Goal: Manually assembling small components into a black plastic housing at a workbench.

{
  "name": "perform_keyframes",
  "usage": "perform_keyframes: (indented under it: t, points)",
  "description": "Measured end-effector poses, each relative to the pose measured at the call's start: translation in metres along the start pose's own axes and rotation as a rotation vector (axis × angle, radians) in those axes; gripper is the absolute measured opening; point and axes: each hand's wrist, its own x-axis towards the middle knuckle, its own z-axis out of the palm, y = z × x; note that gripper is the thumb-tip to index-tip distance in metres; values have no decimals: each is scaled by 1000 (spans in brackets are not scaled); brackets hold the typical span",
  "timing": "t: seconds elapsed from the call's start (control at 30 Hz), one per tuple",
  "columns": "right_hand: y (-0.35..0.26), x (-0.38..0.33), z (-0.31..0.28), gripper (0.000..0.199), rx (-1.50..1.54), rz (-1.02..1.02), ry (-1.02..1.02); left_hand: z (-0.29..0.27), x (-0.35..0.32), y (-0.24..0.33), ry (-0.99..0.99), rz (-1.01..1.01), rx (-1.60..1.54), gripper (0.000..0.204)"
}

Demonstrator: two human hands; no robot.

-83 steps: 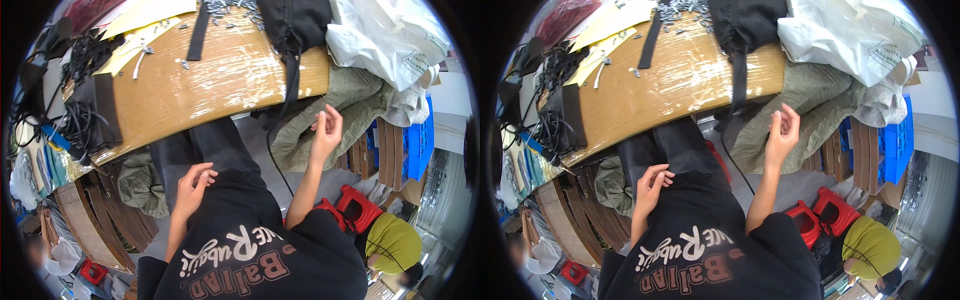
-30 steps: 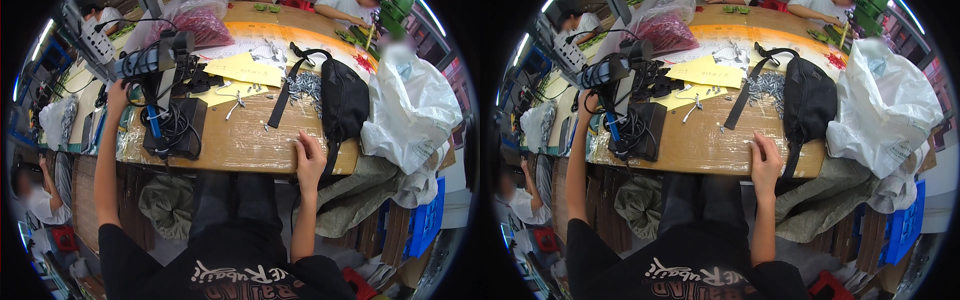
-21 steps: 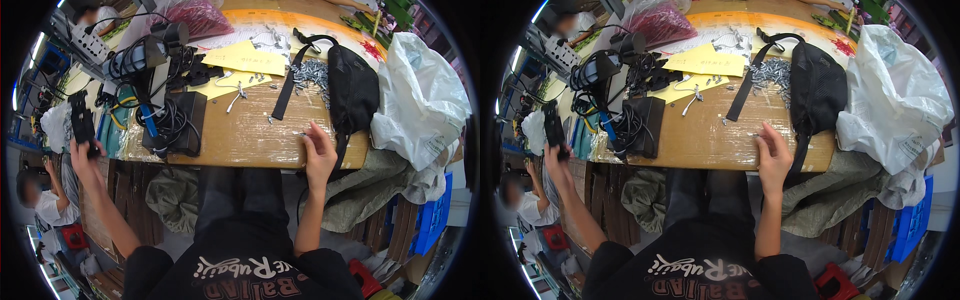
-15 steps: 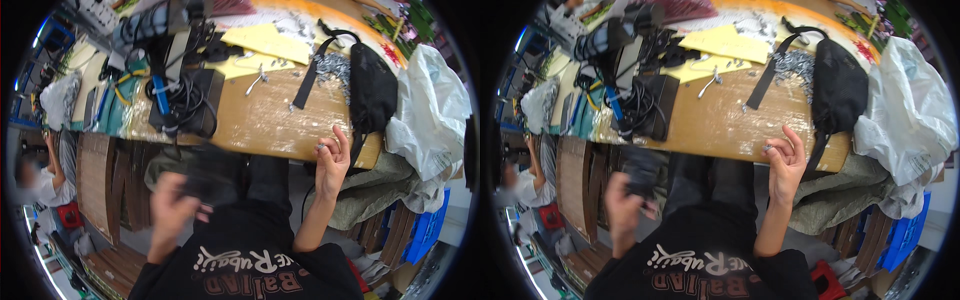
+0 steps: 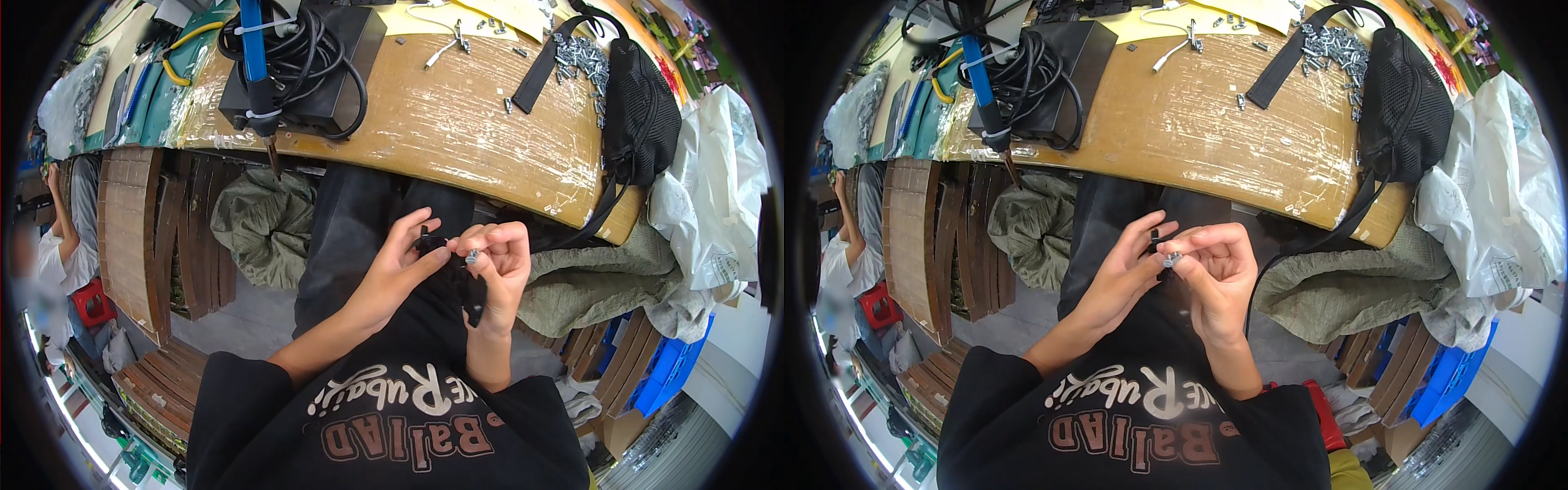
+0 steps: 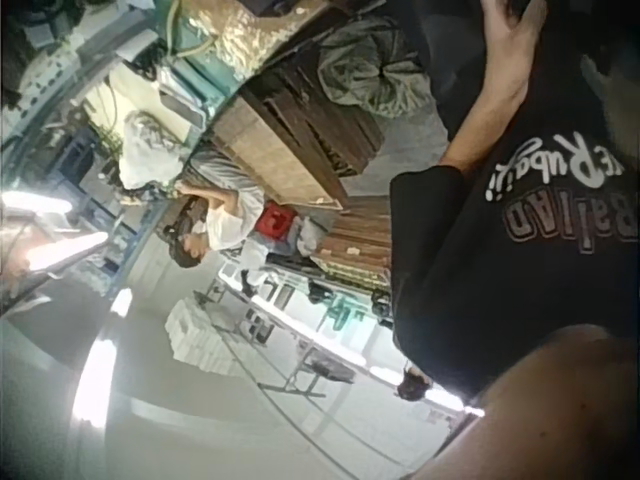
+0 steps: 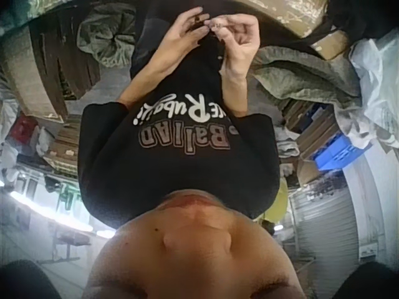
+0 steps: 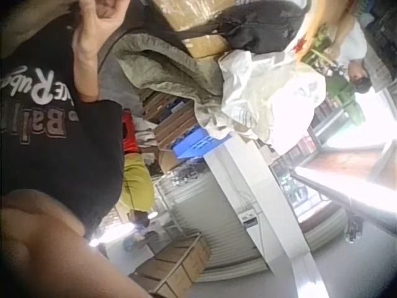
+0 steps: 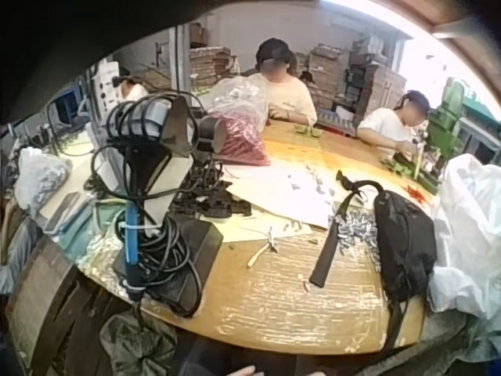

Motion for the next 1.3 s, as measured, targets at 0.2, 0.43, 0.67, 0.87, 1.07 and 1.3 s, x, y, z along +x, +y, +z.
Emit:
perform_keyframes:
  t: [0.2,0.43,0.67,0.87,1.07,1.3]
  points:
    - [16,-5,-6,26,5,96,44,-2,-4,-15,-196,-252,-388,43]
    - [25,-6,-1,20,-322,41,134,9,-3,-14,-84,163,-85,48]
    - [42,0,-4,18,-574,-227,113,-3,-8,-36,-68,-49,-360,45]
    - [27,3,-13,28,-578,-163,124,-20,7,-20,-333,-233,-640,55]
    - [9,6,-21,33,-672,-155,99,-13,9,3,-285,-269,-739,61]
    - [7,5,-16,30,-551,-210,-135,-24,12,-18,-182,-267,-159,64]
